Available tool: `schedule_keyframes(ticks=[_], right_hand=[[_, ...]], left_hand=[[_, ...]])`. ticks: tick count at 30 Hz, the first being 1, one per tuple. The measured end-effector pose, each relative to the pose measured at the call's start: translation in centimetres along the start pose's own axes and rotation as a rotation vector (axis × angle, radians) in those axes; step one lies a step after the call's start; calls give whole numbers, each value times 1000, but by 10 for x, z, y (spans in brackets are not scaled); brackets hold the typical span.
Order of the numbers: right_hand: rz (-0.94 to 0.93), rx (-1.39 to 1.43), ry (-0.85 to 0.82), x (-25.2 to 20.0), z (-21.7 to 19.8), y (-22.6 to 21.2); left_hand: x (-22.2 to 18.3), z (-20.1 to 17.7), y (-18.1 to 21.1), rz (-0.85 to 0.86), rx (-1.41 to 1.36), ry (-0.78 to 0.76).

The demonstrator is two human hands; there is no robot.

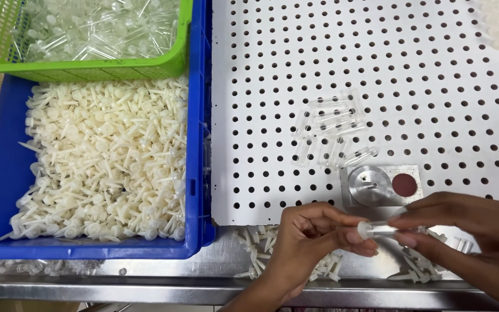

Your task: Assembling plastic medical vials by inserting caps/stoppers into clear tubes at a manufacturing workstation.

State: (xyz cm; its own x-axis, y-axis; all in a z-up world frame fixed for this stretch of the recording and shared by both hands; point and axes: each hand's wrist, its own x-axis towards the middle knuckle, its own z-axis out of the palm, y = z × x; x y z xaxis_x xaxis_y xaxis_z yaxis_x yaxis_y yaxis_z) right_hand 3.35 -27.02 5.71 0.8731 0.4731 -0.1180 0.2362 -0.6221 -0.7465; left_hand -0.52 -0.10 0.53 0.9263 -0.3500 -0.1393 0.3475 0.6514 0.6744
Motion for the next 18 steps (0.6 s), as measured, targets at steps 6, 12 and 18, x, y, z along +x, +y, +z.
schedule_keyframes(ticks=[6,12,18], right_hand=[[-98,248,-41,6,5,-19],[-46,332,127,2,26,-20],[-17,511,177,-6,38,-7]], left_hand=[[0,-5,-5,-41,-63,-65],[-4,6,-9,85,224,123],[-18,20,12,1065,1330,92]])
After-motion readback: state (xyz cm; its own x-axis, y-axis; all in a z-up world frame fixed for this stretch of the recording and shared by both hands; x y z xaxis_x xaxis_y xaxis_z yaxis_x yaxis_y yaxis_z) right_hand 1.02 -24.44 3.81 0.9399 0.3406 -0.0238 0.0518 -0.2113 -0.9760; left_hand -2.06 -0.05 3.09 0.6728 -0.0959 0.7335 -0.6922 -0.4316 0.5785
